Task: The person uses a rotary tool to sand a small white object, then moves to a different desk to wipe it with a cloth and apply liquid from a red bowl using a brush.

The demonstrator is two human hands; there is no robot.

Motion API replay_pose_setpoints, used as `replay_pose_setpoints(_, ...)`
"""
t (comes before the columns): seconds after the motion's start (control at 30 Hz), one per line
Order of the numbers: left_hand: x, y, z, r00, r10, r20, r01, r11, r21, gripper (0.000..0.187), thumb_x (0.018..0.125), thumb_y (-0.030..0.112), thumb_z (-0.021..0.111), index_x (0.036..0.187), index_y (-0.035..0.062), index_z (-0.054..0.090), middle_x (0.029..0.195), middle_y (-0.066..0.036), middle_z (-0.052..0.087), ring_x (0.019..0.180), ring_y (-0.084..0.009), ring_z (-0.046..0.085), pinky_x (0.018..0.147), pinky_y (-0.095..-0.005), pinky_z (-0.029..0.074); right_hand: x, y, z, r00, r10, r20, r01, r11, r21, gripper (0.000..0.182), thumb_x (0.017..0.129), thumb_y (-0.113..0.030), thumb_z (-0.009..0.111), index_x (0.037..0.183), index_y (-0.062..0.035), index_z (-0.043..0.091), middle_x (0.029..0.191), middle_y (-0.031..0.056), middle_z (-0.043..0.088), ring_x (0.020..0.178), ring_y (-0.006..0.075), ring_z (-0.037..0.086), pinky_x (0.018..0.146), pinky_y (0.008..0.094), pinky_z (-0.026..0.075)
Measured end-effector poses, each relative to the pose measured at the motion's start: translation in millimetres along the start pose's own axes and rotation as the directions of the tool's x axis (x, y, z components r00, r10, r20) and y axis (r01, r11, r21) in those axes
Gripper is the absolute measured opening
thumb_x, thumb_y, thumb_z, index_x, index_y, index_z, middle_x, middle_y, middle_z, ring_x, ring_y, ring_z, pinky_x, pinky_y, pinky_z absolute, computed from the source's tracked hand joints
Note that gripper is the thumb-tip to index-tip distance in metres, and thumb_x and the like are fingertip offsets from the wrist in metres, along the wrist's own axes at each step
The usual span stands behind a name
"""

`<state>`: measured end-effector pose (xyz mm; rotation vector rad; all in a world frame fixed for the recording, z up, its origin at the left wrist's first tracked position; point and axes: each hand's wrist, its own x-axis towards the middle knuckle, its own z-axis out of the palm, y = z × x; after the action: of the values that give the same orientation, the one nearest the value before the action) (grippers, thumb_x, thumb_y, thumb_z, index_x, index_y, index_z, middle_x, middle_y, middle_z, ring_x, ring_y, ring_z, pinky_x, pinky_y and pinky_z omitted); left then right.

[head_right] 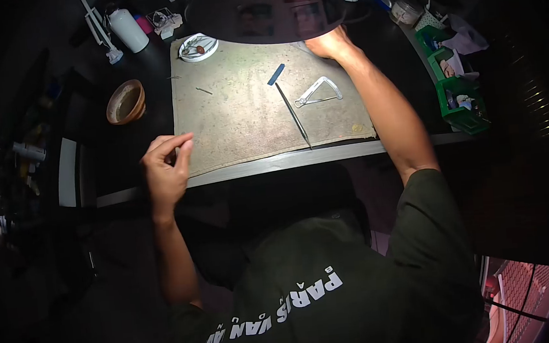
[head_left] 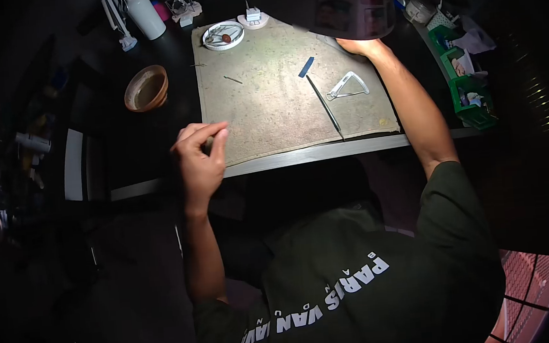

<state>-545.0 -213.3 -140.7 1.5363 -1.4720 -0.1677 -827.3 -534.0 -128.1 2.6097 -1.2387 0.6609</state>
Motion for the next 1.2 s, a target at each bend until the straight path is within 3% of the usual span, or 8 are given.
replay_pose_setpoints(0.17, 24.3, 22.8, 49.2, 0.998, -0.001, 0.055, -0.005, 0.995, 0.101, 0.012, 0.080, 0.007, 0.072, 0.091, 0.0034, 0.074, 0.077, -0.011, 0.068, 0.063, -0.0206, 0.060, 0.063, -0.0303, 0.048, -3.7, 0.0, -24.6, 0.976, -0.087, -0.199, 0.115, 0.984, 0.133, 0.021, 0.085, -0.014, 0.059, 0.104, -0.0091, 0.066, 0.098, 0.0230, 0.069, 0.092, 0.0439, 0.065, 0.079, 0.0484, 0.054)
replay_pose_setpoints(0.23, 25.0, 14.2, 59.7, 0.996, -0.021, 0.090, 0.005, 0.985, 0.174, 0.013, 0.080, 0.008, 0.072, 0.092, 0.0029, 0.073, 0.077, -0.012, 0.069, 0.064, -0.0208, 0.062, 0.063, -0.0304, 0.048, -13.7, -20.4, -54.9, 0.955, 0.099, -0.280, 0.003, 0.939, 0.343, 0.020, 0.088, -0.012, 0.062, 0.104, -0.0018, 0.066, 0.090, 0.0164, 0.072, 0.082, 0.0298, 0.068, 0.074, 0.0376, 0.053)
replay_pose_setpoints(0.37, 22.7, 19.4, 59.0, 0.995, -0.046, 0.084, 0.034, 0.989, 0.141, 0.009, 0.078, 0.009, 0.075, 0.085, 0.0022, 0.074, 0.077, -0.012, 0.070, 0.064, -0.0199, 0.063, 0.063, -0.0312, 0.049, -12.1, 7.2, -58.5, 0.948, 0.318, 0.000, -0.136, 0.406, 0.904, 0.023, 0.092, -0.018, 0.069, 0.101, 0.0023, 0.065, 0.089, 0.0073, 0.071, 0.080, 0.0101, 0.064, 0.072, 0.0241, 0.048)
replay_pose_setpoints(0.73, 26.9, 42.5, 55.0, 0.990, -0.119, 0.080, 0.096, 0.965, 0.242, 0.028, 0.076, 0.012, 0.081, 0.101, 0.0025, 0.076, 0.083, -0.010, 0.069, 0.070, -0.0162, 0.063, 0.064, -0.0274, 0.047, -49.4, -40.1, -65.6, 0.880, 0.390, 0.272, -0.152, -0.310, 0.938, 0.014, 0.090, -0.014, 0.072, 0.095, -0.0089, 0.060, 0.092, 0.0051, 0.069, 0.080, 0.0106, 0.065, 0.063, 0.0217, 0.049)
replay_pose_setpoints(0.83, 35.7, 70.5, 87.5, 0.959, -0.233, 0.159, 0.260, 0.950, -0.174, 0.034, 0.086, 0.018, 0.076, 0.115, 0.0002, 0.070, 0.098, -0.009, 0.070, 0.080, -0.0121, 0.061, 0.071, -0.0275, 0.048, -56.7, -47.5, -61.7, 0.861, 0.389, 0.327, -0.090, -0.517, 0.851, 0.008, 0.092, -0.008, 0.068, 0.094, -0.0085, 0.061, 0.093, 0.0061, 0.066, 0.082, 0.0156, 0.064, 0.068, 0.0276, 0.051)
replay_pose_setpoints(0.97, 74.3, 117.1, 158.8, 0.951, -0.278, 0.137, 0.283, 0.597, -0.751, 0.034, 0.097, 0.020, 0.064, 0.119, -0.0060, 0.060, 0.110, -0.011, 0.067, 0.095, -0.0145, 0.062, 0.085, -0.0281, 0.050, -69.9, -61.4, -66.1, 0.855, 0.377, 0.358, -0.059, -0.614, 0.787, 0.005, 0.096, -0.010, 0.064, 0.095, -0.0050, 0.066, 0.094, 0.0066, 0.067, 0.086, 0.0160, 0.064, 0.076, 0.0303, 0.053)
replay_pose_setpoints(1.1, 94.7, 121.5, 212.0, 0.946, -0.319, 0.053, 0.162, 0.326, -0.931, 0.023, 0.099, 0.019, 0.061, 0.107, -0.0021, 0.063, 0.101, -0.009, 0.067, 0.091, -0.0124, 0.062, 0.079, -0.0268, 0.050, -99.8, -74.6, -82.8, 0.769, 0.402, 0.497, -0.119, -0.674, 0.729, 0.014, 0.099, -0.017, 0.060, 0.103, -0.0032, 0.063, 0.104, 0.0102, 0.066, 0.090, 0.0150, 0.062, 0.079, 0.0276, 0.050)
replay_pose_setpoints(1.2, 95.5, 123.4, 226.5, 0.914, -0.405, 0.002, 0.233, 0.520, -0.822, 0.018, 0.095, 0.017, 0.063, 0.089, -0.0008, 0.063, 0.075, -0.005, 0.066, 0.066, -0.0086, 0.060, 0.060, -0.0259, 0.048, -141.7, -55.2, -105.8, 0.776, 0.170, 0.607, -0.442, -0.541, 0.716, 0.019, 0.099, -0.021, 0.059, 0.102, -0.0025, 0.061, 0.102, 0.0111, 0.065, 0.078, 0.0121, 0.058, 0.066, 0.0226, 0.044)
